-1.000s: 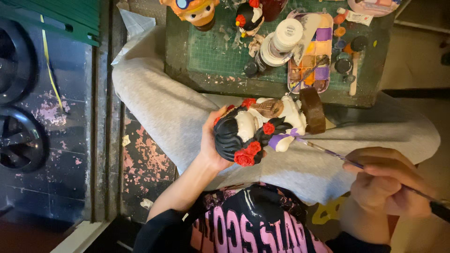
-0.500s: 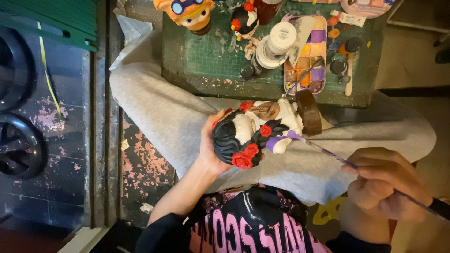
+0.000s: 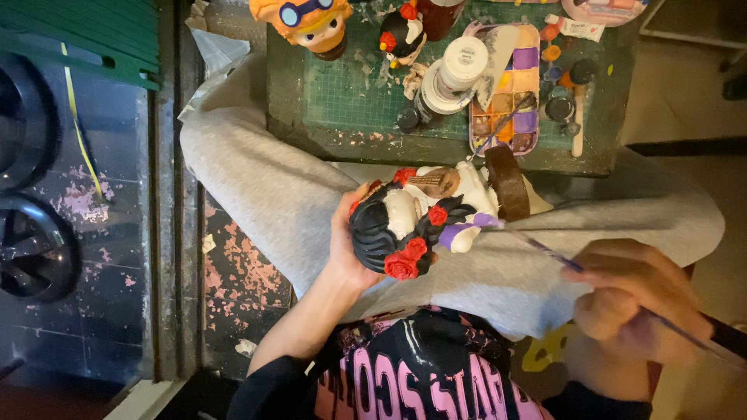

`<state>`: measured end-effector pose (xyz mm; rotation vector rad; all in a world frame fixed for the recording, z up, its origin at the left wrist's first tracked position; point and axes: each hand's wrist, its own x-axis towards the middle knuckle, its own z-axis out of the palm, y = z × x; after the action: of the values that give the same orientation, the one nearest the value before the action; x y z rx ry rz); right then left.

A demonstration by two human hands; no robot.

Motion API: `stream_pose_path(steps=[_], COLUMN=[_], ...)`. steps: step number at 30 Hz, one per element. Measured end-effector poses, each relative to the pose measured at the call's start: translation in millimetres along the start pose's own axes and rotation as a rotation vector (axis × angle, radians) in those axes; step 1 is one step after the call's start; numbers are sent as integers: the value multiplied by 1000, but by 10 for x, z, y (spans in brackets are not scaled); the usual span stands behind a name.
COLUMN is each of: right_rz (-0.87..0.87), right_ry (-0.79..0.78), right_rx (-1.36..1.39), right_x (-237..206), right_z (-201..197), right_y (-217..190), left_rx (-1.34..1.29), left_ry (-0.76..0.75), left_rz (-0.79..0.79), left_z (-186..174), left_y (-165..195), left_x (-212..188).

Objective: The person sits on the floor holding a figurine of a figure with black hair, red roses and a purple dress on their lap, and paints the purple dress area with a paintbrush, occasionally reaching to the paint palette on the table to reload the brush.

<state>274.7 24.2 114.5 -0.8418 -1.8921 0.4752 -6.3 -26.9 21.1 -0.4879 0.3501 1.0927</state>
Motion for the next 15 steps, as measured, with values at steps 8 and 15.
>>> stream_pose_path(steps=[8, 15], right_rz=[52, 156], right_ry=[26, 60], right_rx=[4, 93], right_x=[55, -84], right_z=[57, 47], right_y=[-45, -60], left_rx=[41, 43], left_ry=[-38, -41], left_rz=[-1, -8], left_z=[12, 19], left_y=[-13, -14], left_x=[3, 5])
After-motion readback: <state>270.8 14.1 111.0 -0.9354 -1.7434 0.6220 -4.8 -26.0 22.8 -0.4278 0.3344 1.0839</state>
